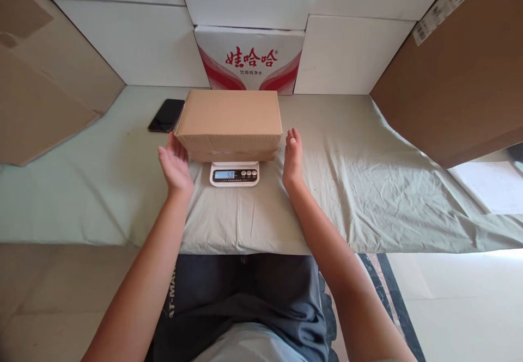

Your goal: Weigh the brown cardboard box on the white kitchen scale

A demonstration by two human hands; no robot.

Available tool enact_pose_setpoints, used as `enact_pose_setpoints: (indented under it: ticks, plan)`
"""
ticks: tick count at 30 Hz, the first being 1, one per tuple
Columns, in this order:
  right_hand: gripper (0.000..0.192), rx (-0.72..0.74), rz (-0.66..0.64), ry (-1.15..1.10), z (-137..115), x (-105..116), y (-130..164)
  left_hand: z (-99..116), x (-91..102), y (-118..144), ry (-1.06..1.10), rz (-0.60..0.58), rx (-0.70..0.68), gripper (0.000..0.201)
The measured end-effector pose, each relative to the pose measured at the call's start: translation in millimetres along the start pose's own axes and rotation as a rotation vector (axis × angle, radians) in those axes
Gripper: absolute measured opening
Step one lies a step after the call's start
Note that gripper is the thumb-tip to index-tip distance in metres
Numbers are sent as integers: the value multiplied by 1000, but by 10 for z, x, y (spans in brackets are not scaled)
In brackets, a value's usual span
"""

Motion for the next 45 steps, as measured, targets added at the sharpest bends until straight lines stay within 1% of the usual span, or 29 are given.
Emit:
enact_pose_setpoints:
  ticks: [4, 8, 12, 17, 21, 26, 31, 36, 40, 45]
  plan:
    - [69, -26, -10, -9, 23, 16, -19, 11, -59, 6, -2, -20, 17, 109]
    - [66, -45, -15, -5, 38, 40, -52, 17, -91, 17, -14, -29, 40, 105]
    - [62, -57, -16, 14, 43, 49, -75, 31, -109, 32, -13, -21, 31, 105]
    - [65, -78, -26, 8, 47, 35, -79, 32, -126, 30, -10, -19, 30, 109]
    - [64, -79, -31, -3, 56, 24, -71, 38, -109, 10, -17, -24, 27, 114]
    - [63, -71, -28, 7, 70, 27, -64, 63, -94, 5, -41, -52, 34, 113]
    - [62, -67, -22, 1, 73, 37, -76, 59, -153, 49, -23, -52, 38, 113]
    - [60, -56, -49, 10, 76, 45, -93, 19, -164, 48, -3, -58, 28, 106]
    - [61, -48, -51, 18, 91, 61, -103, 0, -145, 24, 5, -51, 29, 108]
    - [62, -50, -53, 27, 97, 72, -109, 44, -169, 47, -9, -55, 27, 111]
Point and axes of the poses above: each hand's wrist, its own y-axis away from the middle knuckle, its own x-axis out of the back of the hand, z = x × y, the point moved 1 cm from there along -y, towards the middle knuckle, and after that the axes turned 11 degrees about -y, right-handed, at the moved point
